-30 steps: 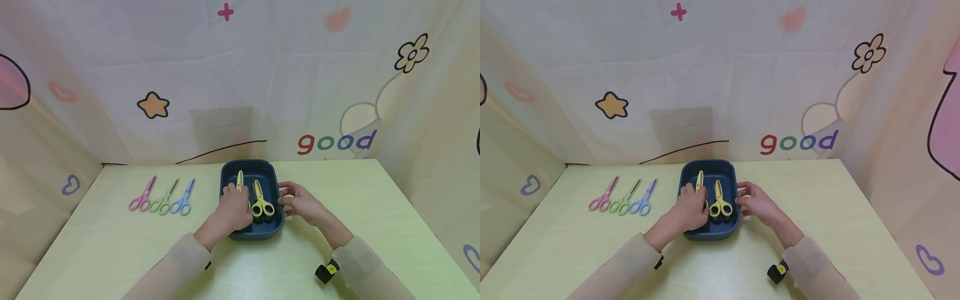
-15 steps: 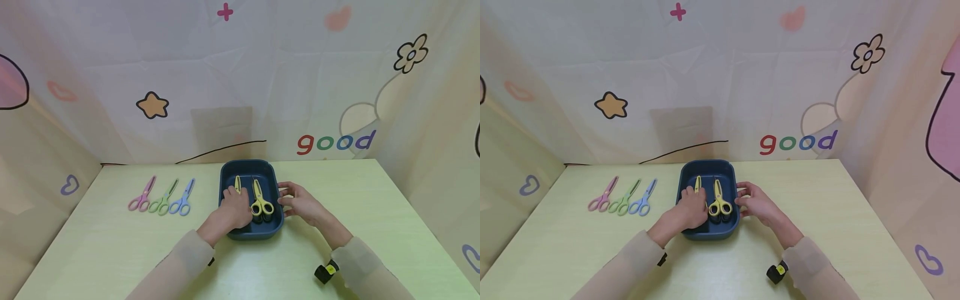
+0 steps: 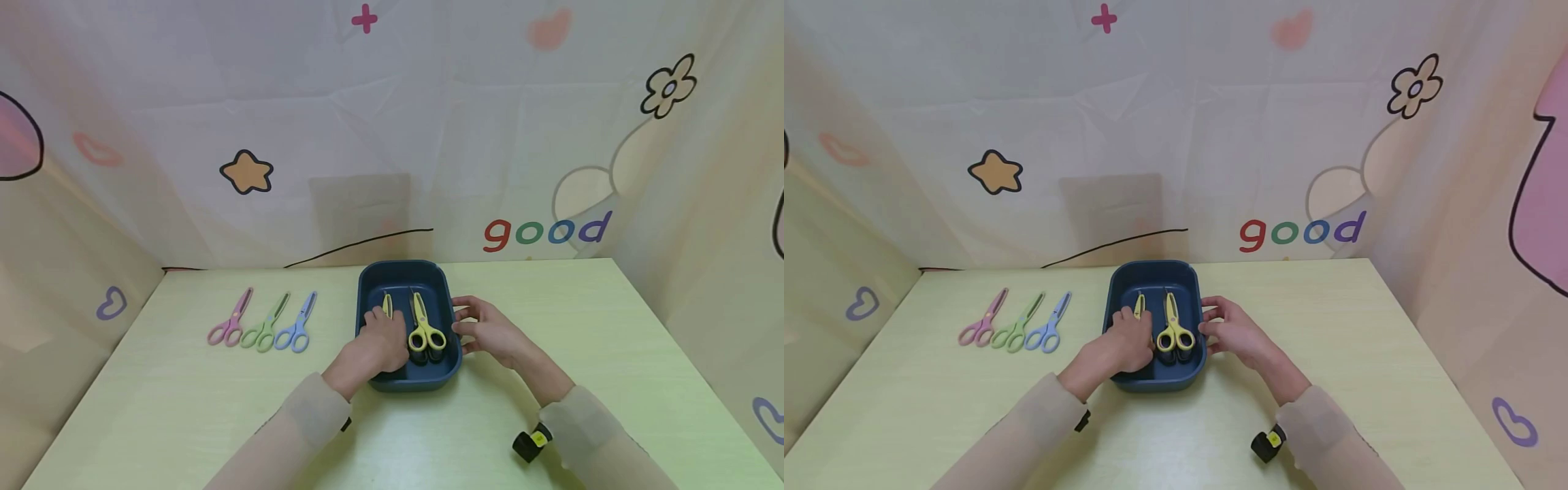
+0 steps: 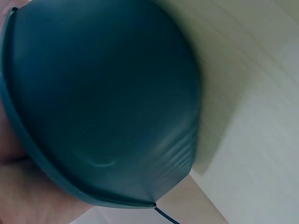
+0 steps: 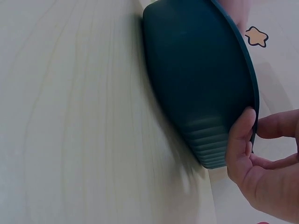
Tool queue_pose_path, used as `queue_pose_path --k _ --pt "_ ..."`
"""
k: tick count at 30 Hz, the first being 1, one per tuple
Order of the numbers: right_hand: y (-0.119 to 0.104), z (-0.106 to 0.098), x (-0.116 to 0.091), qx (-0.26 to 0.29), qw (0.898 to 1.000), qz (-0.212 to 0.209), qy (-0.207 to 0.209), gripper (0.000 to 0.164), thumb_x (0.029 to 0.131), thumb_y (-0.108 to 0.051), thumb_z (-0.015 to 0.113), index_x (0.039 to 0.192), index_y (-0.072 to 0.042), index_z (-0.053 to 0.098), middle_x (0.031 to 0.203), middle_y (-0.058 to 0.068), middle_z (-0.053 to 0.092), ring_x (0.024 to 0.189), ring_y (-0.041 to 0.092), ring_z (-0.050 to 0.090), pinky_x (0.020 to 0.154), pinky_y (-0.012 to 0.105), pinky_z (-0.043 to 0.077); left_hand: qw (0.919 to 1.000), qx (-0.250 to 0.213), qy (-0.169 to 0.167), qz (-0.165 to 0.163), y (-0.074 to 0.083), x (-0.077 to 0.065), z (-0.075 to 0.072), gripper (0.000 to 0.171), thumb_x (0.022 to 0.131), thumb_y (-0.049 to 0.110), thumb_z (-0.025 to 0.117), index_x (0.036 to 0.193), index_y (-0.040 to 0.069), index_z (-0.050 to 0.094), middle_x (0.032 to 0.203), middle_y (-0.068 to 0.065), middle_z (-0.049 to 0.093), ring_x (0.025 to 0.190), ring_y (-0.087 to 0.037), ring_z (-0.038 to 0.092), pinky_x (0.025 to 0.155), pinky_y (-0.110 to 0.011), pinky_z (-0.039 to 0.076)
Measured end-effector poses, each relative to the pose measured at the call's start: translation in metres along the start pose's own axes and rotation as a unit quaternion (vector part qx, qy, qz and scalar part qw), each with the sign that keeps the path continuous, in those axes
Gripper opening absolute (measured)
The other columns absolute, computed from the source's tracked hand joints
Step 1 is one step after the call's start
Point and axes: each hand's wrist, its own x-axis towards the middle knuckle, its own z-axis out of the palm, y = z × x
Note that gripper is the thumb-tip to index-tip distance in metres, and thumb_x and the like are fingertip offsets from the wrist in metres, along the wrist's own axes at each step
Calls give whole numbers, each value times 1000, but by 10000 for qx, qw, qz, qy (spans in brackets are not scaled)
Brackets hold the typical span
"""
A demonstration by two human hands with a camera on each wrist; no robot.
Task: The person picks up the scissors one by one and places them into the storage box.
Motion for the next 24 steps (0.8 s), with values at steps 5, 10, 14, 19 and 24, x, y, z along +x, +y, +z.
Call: queue_pose_path --k 5,10,14,19,24 --pt "1 0 1 24 10000 -6 -13 55 102 -2 55 152 6 33 126 24 46 95 27 56 72 35 59 9999 23 70 75 -1 -1 2 60 102 30 63 150 0 41 141 -33 40 129 -44 43 96 -44 51" --pt "1 0 1 20 10000 -34 -20 54 102 -1 54 151 6 33 126 24 46 95 27 56 72 34 59 9998 -40 176 93 -2 -2 2 57 102 29 64 147 1 44 141 -33 39 128 -43 43 95 -43 51" --pt "1 0 1 -14 10000 -19 -6 54 102 -1 55 151 6 33 127 25 45 95 28 56 72 35 59 9996 -15 248 146 -3 -4 3 58 103 32 63 148 2 44 143 -32 37 129 -43 42 96 -43 51" --pt "1 0 0 -23 10000 -6 15 54 102 -1 54 152 6 32 128 25 45 96 28 56 72 34 59 9976 -180 515 429 -6 -8 2 54 104 31 62 145 0 46 143 -34 36 128 -45 42 96 -44 51" --pt "0 0 0 10 10000 -9 -13 55 103 -2 54 152 6 32 128 25 45 96 28 56 73 34 58 9892 -638 907 957 -14 -14 0 34 105 22 59 130 0 54 134 -30 43 114 -40 46 89 -46 50"
